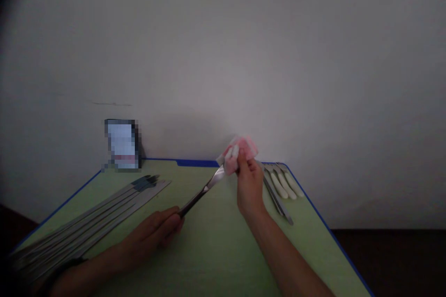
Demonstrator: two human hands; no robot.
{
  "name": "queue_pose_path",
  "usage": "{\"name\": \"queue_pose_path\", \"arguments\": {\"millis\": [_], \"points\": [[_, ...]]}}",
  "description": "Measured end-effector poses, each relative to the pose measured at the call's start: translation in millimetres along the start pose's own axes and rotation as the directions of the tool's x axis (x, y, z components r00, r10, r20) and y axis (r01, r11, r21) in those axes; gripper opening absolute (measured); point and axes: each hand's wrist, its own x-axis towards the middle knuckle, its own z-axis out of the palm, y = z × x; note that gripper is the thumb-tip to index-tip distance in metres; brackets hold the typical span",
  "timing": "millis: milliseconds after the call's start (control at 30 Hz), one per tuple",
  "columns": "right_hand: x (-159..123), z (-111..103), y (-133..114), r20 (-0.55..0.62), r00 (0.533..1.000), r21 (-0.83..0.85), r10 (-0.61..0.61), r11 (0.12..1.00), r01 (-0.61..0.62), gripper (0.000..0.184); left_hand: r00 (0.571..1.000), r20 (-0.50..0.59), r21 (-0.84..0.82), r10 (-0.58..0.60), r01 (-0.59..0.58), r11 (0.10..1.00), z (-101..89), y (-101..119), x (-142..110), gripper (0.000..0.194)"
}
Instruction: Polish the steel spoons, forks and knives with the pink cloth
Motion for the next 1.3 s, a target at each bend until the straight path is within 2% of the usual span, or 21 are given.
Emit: {"name": "queue_pose_path", "arguments": {"millis": [67,133,233,333,400,467,600,700,767,900,967,1033,1167,1300], "points": [[-1,0,-3,-0.008,0.999,-0.021,-0.032,0.999,0.032,0.030,1.000,-0.002,-0.040,-0.010,0.010,0.999,1.6,-2,2,0.040],[-12,3,4,0.018,1.000,-0.079,-0.011,0.997,0.013,0.030,0.999,-0.011,-0.073,-0.035,0.034,0.997,3.6,-5,4,0.040],[-43,12,24,0.123,0.986,-0.219,0.116,0.972,-0.087,0.036,0.997,-0.057,-0.119,-0.060,0.053,0.991,6.7,-6,8,0.041],[-69,22,37,0.252,0.940,-0.278,0.230,0.948,-0.158,0.038,0.991,-0.111,-0.098,-0.068,0.058,0.994,7.2,-4,9,0.042],[-73,24,37,0.283,0.925,-0.277,0.254,0.945,-0.175,0.036,0.992,-0.120,0.014,-0.037,0.039,0.999,5.4,-1,8,0.039],[-64,22,32,0.267,0.935,-0.246,0.234,0.954,-0.168,0.034,0.994,-0.106,0.205,-0.005,0.027,0.978,3.0,2,7,0.034],[-31,13,14,0.152,0.977,-0.124,0.152,0.983,-0.134,0.032,0.996,-0.087,0.568,0.001,0.049,0.822,4.1,5,6,0.031],[-22,11,8,0.105,0.987,-0.081,0.123,0.990,-0.115,0.032,0.998,-0.062,0.674,-0.014,0.053,0.737,10.7,3,9,0.035],[-30,13,12,0.119,0.985,-0.114,0.124,0.987,-0.110,0.036,0.997,-0.056,0.709,-0.048,0.073,0.702,13.8,-1,10,0.037],[-64,20,39,0.217,0.937,-0.265,0.275,0.940,-0.214,0.039,0.995,-0.091,0.714,-0.049,0.099,0.693,12.9,-7,9,0.034],[-75,21,50,0.243,0.909,-0.277,0.338,0.922,-0.269,0.036,0.995,-0.086,0.727,-0.042,0.091,0.680,11.7,-7,9,0.034],[-76,20,54,0.239,0.902,-0.240,0.360,0.922,-0.304,0.034,0.994,-0.090,0.735,-0.054,0.103,0.670,11.9,-4,9,0.035],[-62,18,44,0.181,0.919,-0.144,0.351,0.934,-0.328,0.033,0.991,-0.119,0.676,-0.057,0.123,0.727,13.2,4,10,0.036],[-44,17,25,0.178,0.944,-0.013,0.277,0.960,-0.279,0.033,0.998,-0.055,0.573,-0.007,0.037,0.819,7.8,7,5,0.040]]}}
